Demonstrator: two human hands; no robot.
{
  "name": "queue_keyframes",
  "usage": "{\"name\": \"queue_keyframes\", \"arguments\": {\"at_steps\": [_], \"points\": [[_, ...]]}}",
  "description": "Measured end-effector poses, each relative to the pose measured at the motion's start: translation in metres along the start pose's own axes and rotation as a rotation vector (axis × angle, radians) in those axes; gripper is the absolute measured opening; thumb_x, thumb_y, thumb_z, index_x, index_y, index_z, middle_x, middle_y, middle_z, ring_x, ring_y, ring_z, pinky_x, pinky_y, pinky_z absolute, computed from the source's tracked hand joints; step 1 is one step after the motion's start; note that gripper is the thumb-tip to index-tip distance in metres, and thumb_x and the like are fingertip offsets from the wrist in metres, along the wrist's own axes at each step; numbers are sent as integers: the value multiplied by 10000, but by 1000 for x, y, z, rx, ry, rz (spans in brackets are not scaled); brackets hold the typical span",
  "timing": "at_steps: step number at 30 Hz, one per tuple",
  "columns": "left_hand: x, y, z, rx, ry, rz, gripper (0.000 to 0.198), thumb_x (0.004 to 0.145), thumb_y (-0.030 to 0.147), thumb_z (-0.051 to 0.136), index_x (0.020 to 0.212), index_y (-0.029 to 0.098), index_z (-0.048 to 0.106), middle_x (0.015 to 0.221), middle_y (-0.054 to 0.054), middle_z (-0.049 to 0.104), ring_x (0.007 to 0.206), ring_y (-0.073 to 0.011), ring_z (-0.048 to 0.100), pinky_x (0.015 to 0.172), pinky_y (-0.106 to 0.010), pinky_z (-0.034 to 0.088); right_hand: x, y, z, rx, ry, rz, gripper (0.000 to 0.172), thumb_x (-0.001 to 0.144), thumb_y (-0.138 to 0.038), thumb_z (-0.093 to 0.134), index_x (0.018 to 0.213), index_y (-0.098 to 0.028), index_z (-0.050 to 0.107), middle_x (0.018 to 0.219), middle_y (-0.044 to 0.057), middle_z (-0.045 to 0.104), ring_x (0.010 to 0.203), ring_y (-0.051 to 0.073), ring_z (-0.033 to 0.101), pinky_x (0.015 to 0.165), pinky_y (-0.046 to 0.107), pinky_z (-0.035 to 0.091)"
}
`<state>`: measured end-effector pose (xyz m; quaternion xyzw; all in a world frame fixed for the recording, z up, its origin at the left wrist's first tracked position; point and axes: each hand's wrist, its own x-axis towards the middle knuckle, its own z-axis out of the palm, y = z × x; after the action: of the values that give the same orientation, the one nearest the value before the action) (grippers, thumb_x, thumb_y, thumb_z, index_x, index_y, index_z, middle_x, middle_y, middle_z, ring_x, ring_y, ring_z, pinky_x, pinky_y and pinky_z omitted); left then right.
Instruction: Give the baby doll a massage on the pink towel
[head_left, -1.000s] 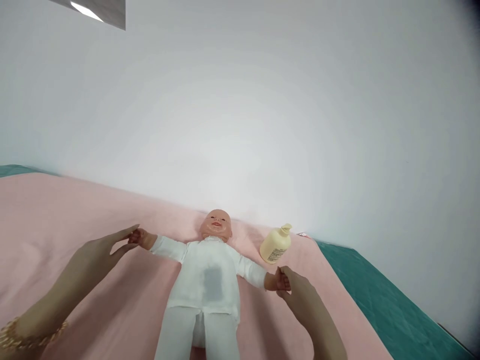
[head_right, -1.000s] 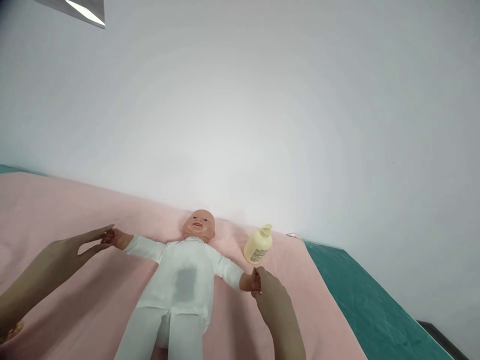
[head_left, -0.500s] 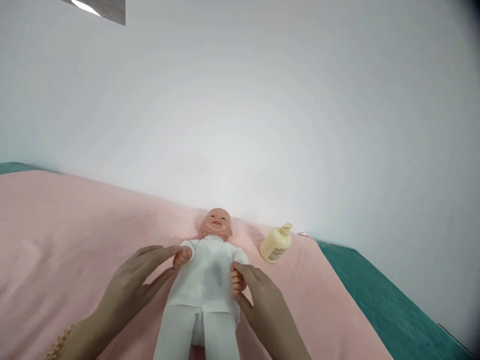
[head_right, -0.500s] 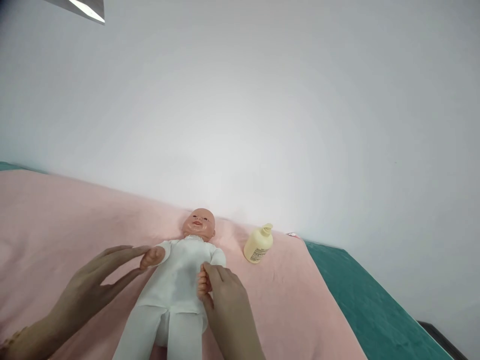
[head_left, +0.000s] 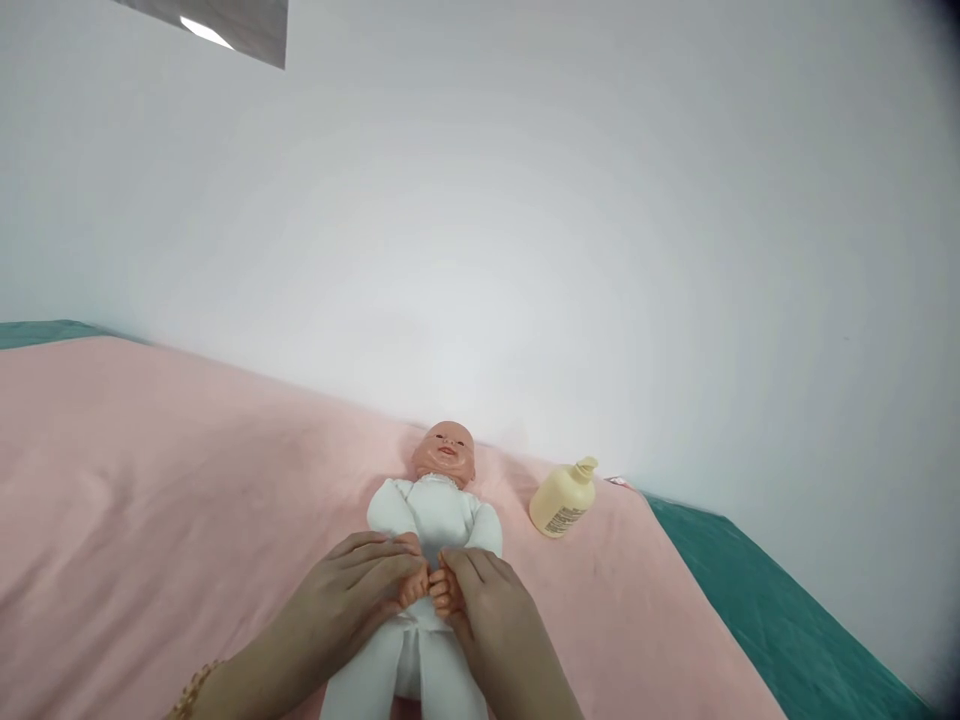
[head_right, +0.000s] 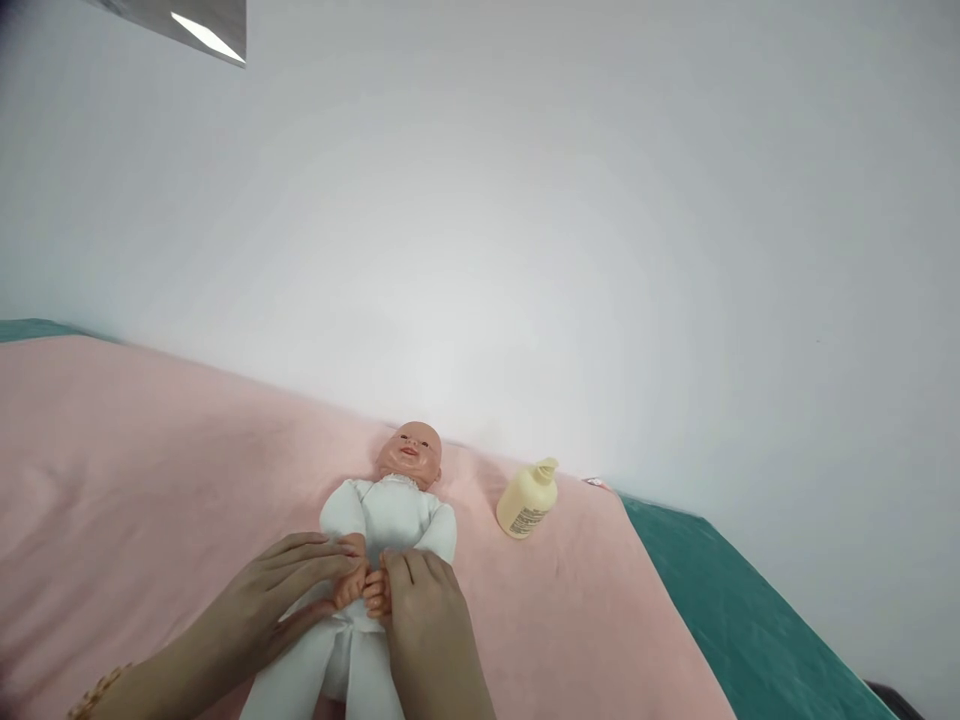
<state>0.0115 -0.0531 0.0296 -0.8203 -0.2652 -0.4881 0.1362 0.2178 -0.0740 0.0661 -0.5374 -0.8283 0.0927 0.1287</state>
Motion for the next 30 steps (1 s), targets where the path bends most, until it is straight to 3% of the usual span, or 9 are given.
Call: {"name": "queue_keyframes", "arguments": {"at_steps": [4, 7, 10, 12, 16, 20, 23, 27, 30], "points": [[0, 0, -2, -7, -15, -13, 220, 1045, 262, 398, 1098, 221, 608, 987, 13, 787, 892, -120, 749, 863, -236, 561, 0, 0, 3, -17, 26, -10, 442, 838, 27, 494, 1180, -187, 675, 1125, 54, 704, 1029, 237, 649, 900, 328, 496], [0, 1, -4, 40, -29, 14, 209, 1038, 221, 432, 1110, 225, 628, 980, 24, 784, 957, -112, 731, 976, -252, 508, -1, 3, 2, -3, 22, -18, 419, 846, 9, 512, 1183, -185, 669, 1125, 59, 705, 1037, 243, 648, 918, 352, 496], [1, 3, -6, 80, -15, 19, 200, 1024, 160, 457, 1096, 212, 636, 961, 35, 776, 999, -101, 710, 1095, -261, 399, -2, 9, -6, 22, 79, -9, 374, 863, -32, 552, 1177, -202, 663, 1114, 48, 712, 1044, 241, 650, 1039, 418, 428], [3, 1, -8, 95, 17, 7, 190, 1028, 170, 452, 1093, 195, 629, 980, 18, 772, 985, -103, 709, 1092, -261, 383, -5, 16, -17, 26, 147, 34, 405, 863, -58, 563, 1226, -223, 635, 1110, 41, 715, 1034, 238, 653, 1085, 453, 378], [3, -10, -18, 163, 1, -53, 193, 1027, 184, 443, 1136, 208, 601, 1038, 3, 769, 930, -124, 716, 1042, -310, 399, -15, 33, -43, 30, 207, 234, 316, 904, -161, 513, 1171, -273, 638, 1081, 34, 709, 990, 243, 639, 928, 397, 457], [-5, -32, -34, 305, -30, -127, 182, 1009, 203, 484, 1155, 237, 587, 1003, 13, 772, 854, -162, 726, 1050, -392, 373, -24, 55, -60, -8, 209, 431, 341, 872, -169, 517, 1163, -293, 645, 1062, 28, 706, 1000, 254, 617, 808, 334, 467], [-17, -54, -46, 419, -43, -238, 165, 1013, 252, 451, 1103, 234, 588, 996, -12, 778, 832, -207, 730, 1031, -440, 391, -26, 75, -61, -26, 187, 550, 358, 853, -149, 523, 1157, -282, 659, 1050, 32, 713, 965, 251, 620, 753, 313, 457], [-32, -82, -61, 506, -247, -554, 208, 963, 262, 463, 1074, 214, 633, 1044, -35, 779, 941, -244, 716, 1058, -466, 393, -24, 106, -55, 153, 124, 643, 462, 808, -152, 573, 1253, -264, 631, 1097, 35, 707, 1016, 235, 630, 827, 302, 472], [-42, -97, -67, 442, -385, -781, 187, 911, 269, 500, 918, 225, 682, 893, 32, 776, 827, -222, 703, 993, -463, 432, -26, 130, -48, 293, 109, 631, 530, 760, -172, 604, 1289, -216, 606, 1113, 55, 692, 1040, 231, 636, 882, 303, 477]]}}
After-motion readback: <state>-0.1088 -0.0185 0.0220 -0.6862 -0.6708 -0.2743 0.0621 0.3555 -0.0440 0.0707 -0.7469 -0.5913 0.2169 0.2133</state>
